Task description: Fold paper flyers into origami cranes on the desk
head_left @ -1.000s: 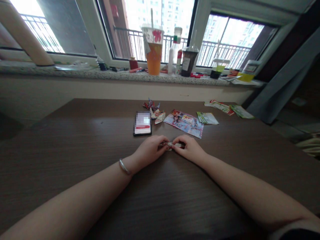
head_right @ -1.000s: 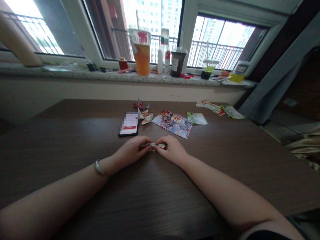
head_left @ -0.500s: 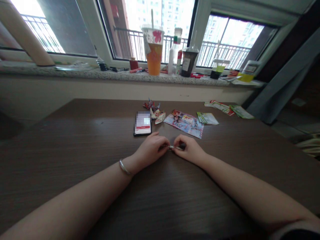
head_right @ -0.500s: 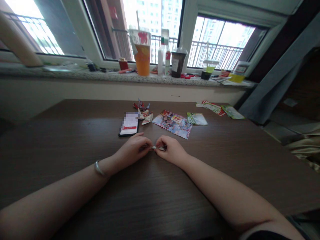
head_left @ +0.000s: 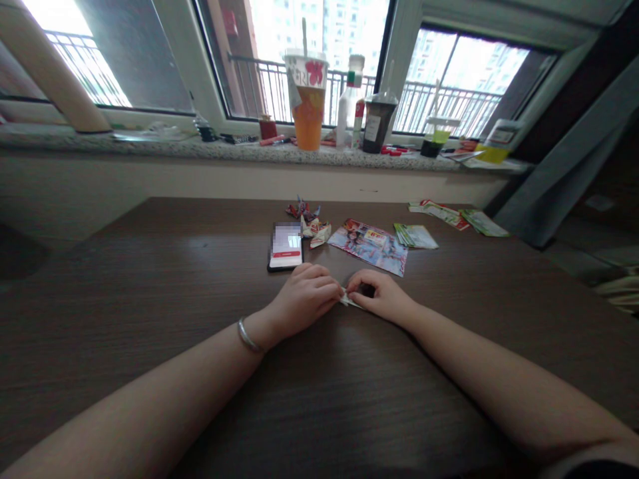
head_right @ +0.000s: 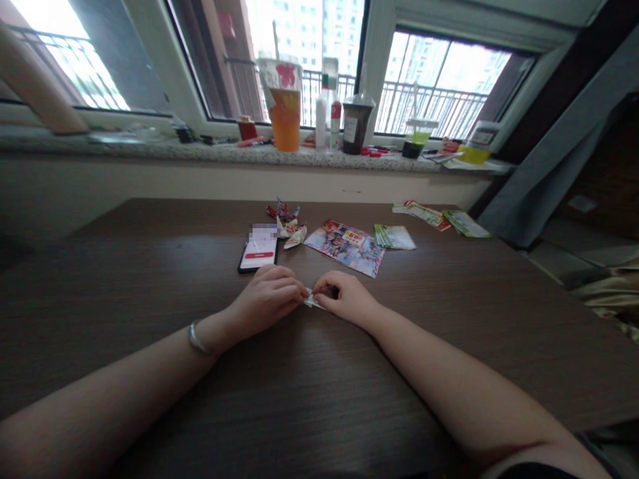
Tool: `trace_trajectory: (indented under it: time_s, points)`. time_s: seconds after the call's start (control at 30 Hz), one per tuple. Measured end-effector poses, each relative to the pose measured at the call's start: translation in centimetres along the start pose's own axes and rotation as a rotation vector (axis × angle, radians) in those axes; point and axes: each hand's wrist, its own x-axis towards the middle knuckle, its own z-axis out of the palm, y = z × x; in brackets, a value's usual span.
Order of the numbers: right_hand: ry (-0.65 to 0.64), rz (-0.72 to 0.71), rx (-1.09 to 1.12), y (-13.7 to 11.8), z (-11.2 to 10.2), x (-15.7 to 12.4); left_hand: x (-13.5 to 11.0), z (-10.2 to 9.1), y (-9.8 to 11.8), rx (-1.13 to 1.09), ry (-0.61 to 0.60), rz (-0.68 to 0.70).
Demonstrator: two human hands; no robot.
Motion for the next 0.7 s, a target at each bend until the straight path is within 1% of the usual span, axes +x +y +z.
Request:
trace_trajectory:
  time_s: [0.2,0.33,0.5,0.7]
  points:
    - [0.010,0.048,-0.111,0.49,0.18,0.13,0.16,0.08,-0.14,0.037,-0.096,0.033]
    - [0.008,0.097,-0.068,0.60,0.33,0.30,0.29,0.27,-0.13,0.011,-0.139,0.049]
    - [0.033,0.180,-0.026,0.36,0.29,0.47,0.39,0.16,0.24,0.070,-0.177,0.067]
    - [0.010,0.140,-0.112,0.33,0.00,0.48,0.50,-0.06,0.69,0.078,-0.174,0.057]
